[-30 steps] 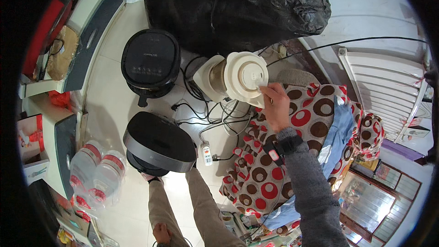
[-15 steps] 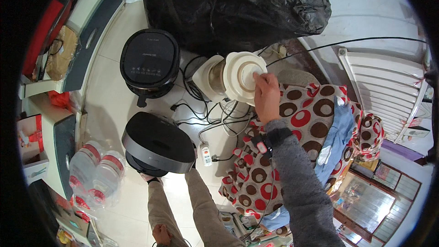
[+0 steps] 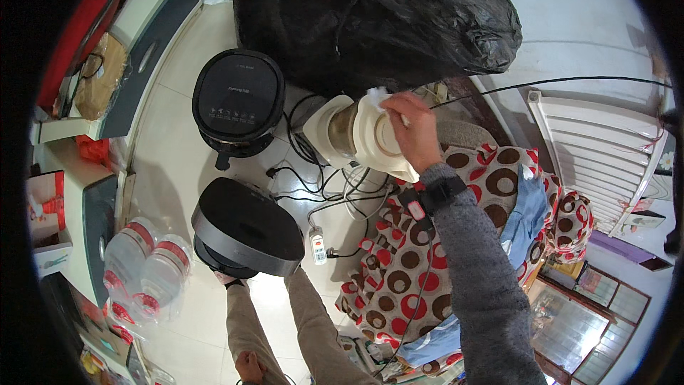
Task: The person assembles a white electric kettle by attaching its base and placing it on a counter. They then move to a floor area, pick up a white blender lid, and place it onto a blender jar. Finally, they plug the blender's power cord into a wall outlet.
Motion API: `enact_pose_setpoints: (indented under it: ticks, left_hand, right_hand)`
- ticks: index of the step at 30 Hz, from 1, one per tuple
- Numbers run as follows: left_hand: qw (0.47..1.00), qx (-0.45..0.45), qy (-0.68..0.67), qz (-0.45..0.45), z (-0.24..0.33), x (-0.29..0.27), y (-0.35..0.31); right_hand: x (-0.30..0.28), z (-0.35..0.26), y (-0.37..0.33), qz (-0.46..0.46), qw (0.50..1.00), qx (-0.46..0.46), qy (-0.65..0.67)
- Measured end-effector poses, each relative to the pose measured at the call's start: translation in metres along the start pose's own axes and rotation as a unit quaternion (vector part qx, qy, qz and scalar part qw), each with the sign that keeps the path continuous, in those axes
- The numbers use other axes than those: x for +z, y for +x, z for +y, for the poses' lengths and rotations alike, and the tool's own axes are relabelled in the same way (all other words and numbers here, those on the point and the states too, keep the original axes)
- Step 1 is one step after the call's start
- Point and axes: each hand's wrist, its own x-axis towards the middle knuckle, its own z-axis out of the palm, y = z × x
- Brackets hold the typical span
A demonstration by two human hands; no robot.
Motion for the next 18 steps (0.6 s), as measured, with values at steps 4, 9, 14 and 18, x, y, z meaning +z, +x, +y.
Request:
enact_pose_setpoints:
  ticks: [4,9,14,18]
  left_hand:
    - [1.0,0.024,-0.008,-0.001,-0.028,-0.006,0.007]
    - [0.999,-0.02,-0.025,-0.009,0.02,0.014,-0.013]
    - [1.0,-0.012,-0.027,-0.008,-0.002,0.008,-0.005]
    - [1.0,-0.011,-0.018,0.001,0.009,0.009,-0.012]
  right_hand:
    - [0.008,-0.002,0.016,-0.097,0.995,-0.035,-0.016]
    - [0.0,0.025,0.009,-0.071,0.997,0.023,0.006]
    - [0.001,0.037,0.004,-0.025,0.995,0.099,0.015]
    - [-0.008,0.048,-0.01,-0.014,0.985,0.167,0.032]
